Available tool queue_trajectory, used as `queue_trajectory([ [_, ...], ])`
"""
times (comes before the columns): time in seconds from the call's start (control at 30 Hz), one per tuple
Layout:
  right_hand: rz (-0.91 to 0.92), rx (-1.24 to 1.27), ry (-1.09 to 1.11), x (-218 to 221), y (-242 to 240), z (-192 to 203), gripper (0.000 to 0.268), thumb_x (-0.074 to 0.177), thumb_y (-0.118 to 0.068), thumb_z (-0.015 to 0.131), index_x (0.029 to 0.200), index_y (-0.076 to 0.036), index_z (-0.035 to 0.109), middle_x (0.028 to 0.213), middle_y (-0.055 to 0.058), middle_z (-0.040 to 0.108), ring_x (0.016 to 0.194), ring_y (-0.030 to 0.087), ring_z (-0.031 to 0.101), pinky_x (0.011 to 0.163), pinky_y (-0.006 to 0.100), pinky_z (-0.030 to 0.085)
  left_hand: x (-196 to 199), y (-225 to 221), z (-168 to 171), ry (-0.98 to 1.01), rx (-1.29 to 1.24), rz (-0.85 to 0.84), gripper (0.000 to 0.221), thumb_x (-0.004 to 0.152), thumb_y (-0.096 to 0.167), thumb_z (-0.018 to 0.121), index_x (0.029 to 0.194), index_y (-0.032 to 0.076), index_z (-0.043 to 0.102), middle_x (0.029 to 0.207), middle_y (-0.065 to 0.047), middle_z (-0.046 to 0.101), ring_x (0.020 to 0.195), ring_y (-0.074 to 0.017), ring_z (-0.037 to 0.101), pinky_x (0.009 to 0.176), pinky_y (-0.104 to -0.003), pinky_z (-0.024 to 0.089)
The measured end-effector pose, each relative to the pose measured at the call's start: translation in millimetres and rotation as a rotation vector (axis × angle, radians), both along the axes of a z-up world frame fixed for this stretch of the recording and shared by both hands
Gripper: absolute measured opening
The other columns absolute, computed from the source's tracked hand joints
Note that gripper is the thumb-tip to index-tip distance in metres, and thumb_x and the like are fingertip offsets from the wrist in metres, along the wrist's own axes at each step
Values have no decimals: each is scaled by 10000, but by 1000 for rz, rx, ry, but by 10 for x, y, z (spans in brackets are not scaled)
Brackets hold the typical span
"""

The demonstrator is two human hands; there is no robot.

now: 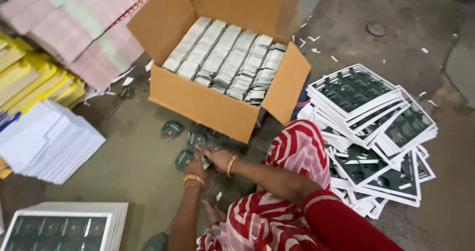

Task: The person gathers small cards from the floor, aligns them into stacks by hand, and places the stacks into a cardboard box.

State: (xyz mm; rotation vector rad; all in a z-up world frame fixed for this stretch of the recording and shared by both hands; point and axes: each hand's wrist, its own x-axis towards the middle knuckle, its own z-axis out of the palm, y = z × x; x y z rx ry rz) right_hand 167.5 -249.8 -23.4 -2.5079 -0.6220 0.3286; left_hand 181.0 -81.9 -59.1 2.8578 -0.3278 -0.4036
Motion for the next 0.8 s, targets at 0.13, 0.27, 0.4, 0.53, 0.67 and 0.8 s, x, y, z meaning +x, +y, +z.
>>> queue_trajectory([
  [0.13,-85,-60,20,-9,-254,-865,914,774,-14,714,1567,-169,284,1375,221,553,1131,437,640,907,502,551,-125,-297,-51,64,-71,83,1092,734,379,877,1562,90,227,1293,-206,647,1088,-405,675,1044,-526,450],
  [0.27,-106,-61,21,-127,-288,-533,812,762,-21,701,1506,-79,383,1420,232,493,1172,448,600,941,492,534,-315,-331,-127,88,-174,252,869,744,299,853,1491,132,442,1267,-218,660,1120,-429,647,981,-498,516],
  [0.4,-86,-109,-121,-131,-239,-586,839,710,-30,701,1486,-9,384,1489,250,453,1263,456,525,1029,464,486,-370,-409,-466,-51,-299,266,601,759,209,798,1314,93,598,1232,-209,673,1113,-426,648,959,-508,522],
  [0.53,-5,32,-273,-205,-153,-917,633,876,-145,656,1467,-42,453,1549,219,450,1407,416,461,1142,464,420,-501,-580,159,-314,-467,161,620,690,141,772,1284,76,607,1262,-275,607,1197,-485,565,1013,-526,474],
  [0.67,-19,153,-211,-45,-274,-1411,709,883,-82,597,1561,-58,392,1578,276,390,1423,462,440,1195,476,379,-337,-490,-495,-54,-884,418,929,763,227,708,1560,14,282,1442,-252,533,1277,-427,570,1055,-468,499],
  [0.8,-154,165,12,-107,-148,-847,806,744,14,673,1503,-109,430,1543,278,359,1346,489,428,1083,488,414,-371,-330,-826,-356,-684,351,1067,718,173,793,1589,-43,216,1465,-309,472,1355,-467,454,1163,-490,372],
])
